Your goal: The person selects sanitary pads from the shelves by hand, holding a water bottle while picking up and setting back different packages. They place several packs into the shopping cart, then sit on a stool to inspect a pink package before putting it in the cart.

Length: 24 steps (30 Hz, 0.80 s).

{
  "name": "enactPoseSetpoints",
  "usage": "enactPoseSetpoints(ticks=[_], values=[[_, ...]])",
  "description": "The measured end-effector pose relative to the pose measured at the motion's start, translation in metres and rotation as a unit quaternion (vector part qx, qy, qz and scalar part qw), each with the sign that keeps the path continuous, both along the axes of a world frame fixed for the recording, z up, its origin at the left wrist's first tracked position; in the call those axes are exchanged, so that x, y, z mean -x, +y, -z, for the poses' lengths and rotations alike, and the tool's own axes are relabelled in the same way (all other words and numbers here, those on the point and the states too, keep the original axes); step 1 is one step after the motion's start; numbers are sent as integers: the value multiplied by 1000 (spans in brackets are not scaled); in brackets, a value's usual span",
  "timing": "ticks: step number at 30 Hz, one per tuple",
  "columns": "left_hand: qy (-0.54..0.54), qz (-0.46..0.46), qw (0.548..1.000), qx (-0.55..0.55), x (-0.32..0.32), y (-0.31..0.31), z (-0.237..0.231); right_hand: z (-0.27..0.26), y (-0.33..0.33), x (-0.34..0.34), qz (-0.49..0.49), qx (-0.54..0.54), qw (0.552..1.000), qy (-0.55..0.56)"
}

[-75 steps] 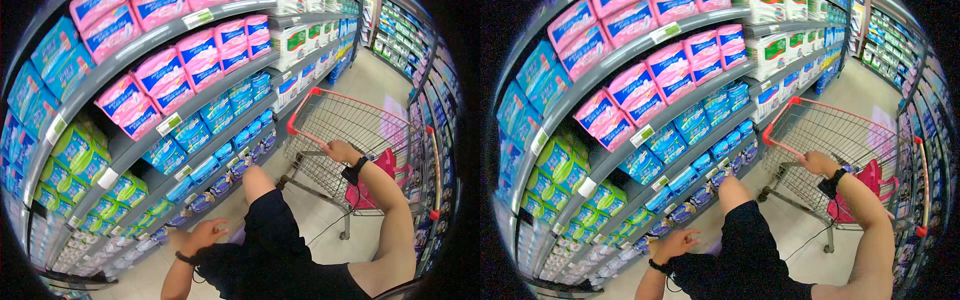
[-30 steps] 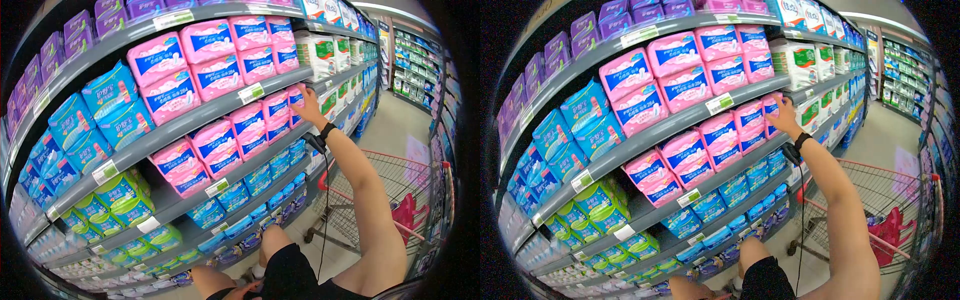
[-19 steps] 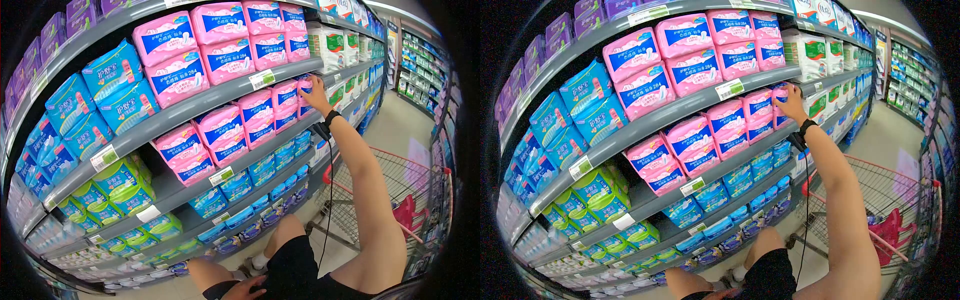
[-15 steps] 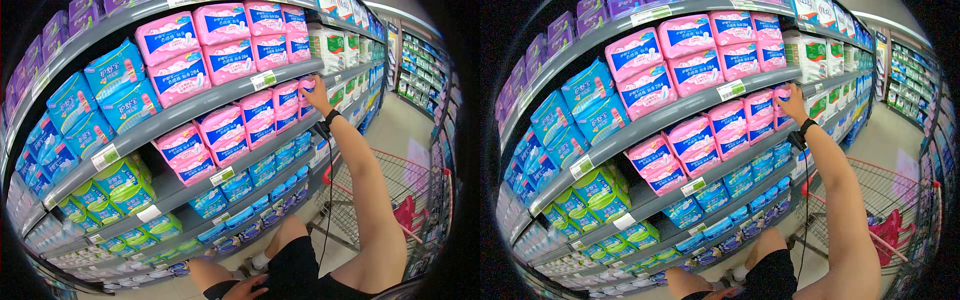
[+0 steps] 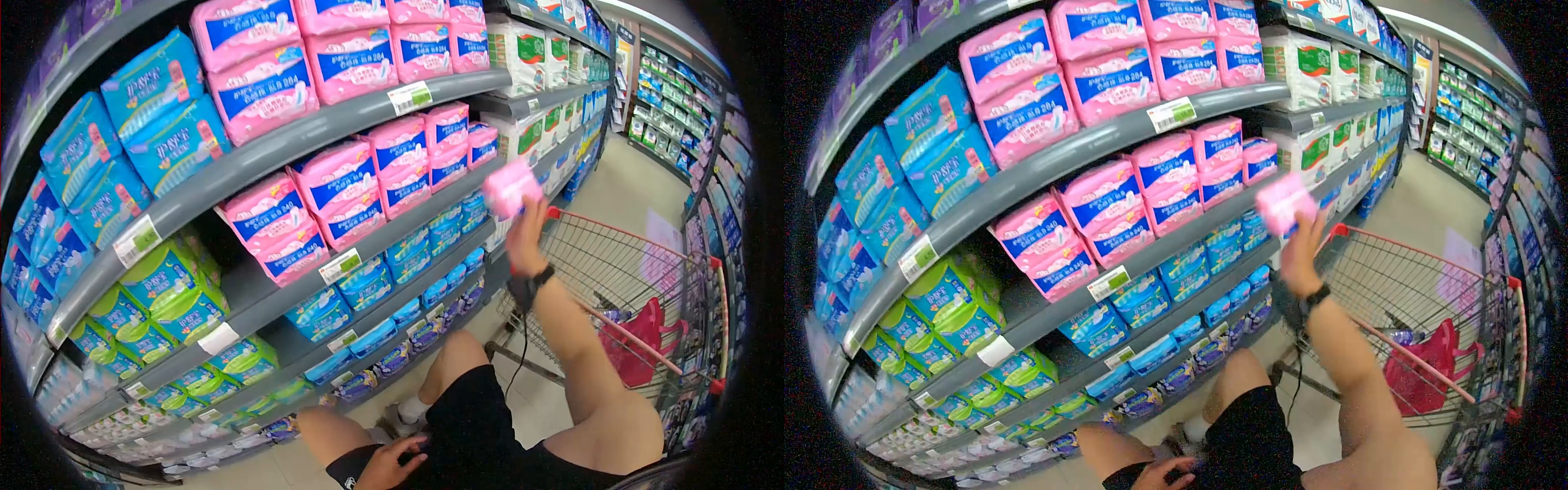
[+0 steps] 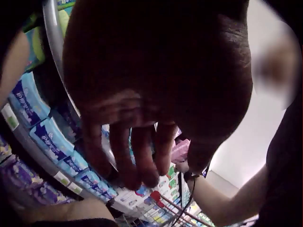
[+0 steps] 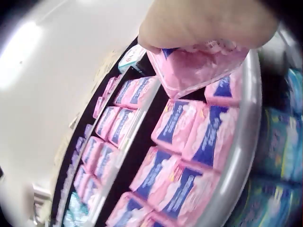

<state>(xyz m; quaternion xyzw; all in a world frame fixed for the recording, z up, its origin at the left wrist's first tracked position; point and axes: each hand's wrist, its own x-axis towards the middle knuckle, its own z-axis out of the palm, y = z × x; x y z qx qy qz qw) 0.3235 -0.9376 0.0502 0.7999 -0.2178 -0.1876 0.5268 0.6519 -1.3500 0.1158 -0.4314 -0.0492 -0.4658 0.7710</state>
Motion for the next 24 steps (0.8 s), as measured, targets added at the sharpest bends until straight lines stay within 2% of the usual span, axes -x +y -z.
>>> enactPoseSetpoints(ticks=[1,2,3,4,5,6,8,9,10,11,14,17,21,24], values=[[25,-13,1000,-4,1,-3,1,25,24,28,-74,-34,997,-8],[87,-32,996,-10,-1,1,19,41,60,69,-203,-60,977,35],[-10,-38,999,5,-12,8,53,70,88,101,-272,-65,955,103],[-99,-49,994,19,-13,15,82,128,103,123,-439,-184,863,170],[-129,-90,987,18,-11,18,82,135,140,157,-486,-189,831,194],[-150,-134,979,13,-16,17,74,162,163,183,-527,-139,808,225],[-159,-162,974,9,-32,14,44,212,199,224,-612,-125,684,377],[-139,-168,976,-13,-37,10,44,229,208,242,-636,-148,644,399],[-123,-170,977,-42,-33,11,47,227,223,253,-660,-176,603,413],[-108,-190,975,-34,-26,13,59,215,228,259,-684,-251,563,391],[-113,-233,966,3,-25,21,76,214,235,261,-711,-203,539,403],[-121,-265,955,62,-4,20,78,192,227,263,-715,-158,480,483],[-110,-297,937,145,14,15,95,209,208,261,-766,-112,429,466],[-78,-342,911,215,21,15,94,225,204,245,-917,-108,277,265]])
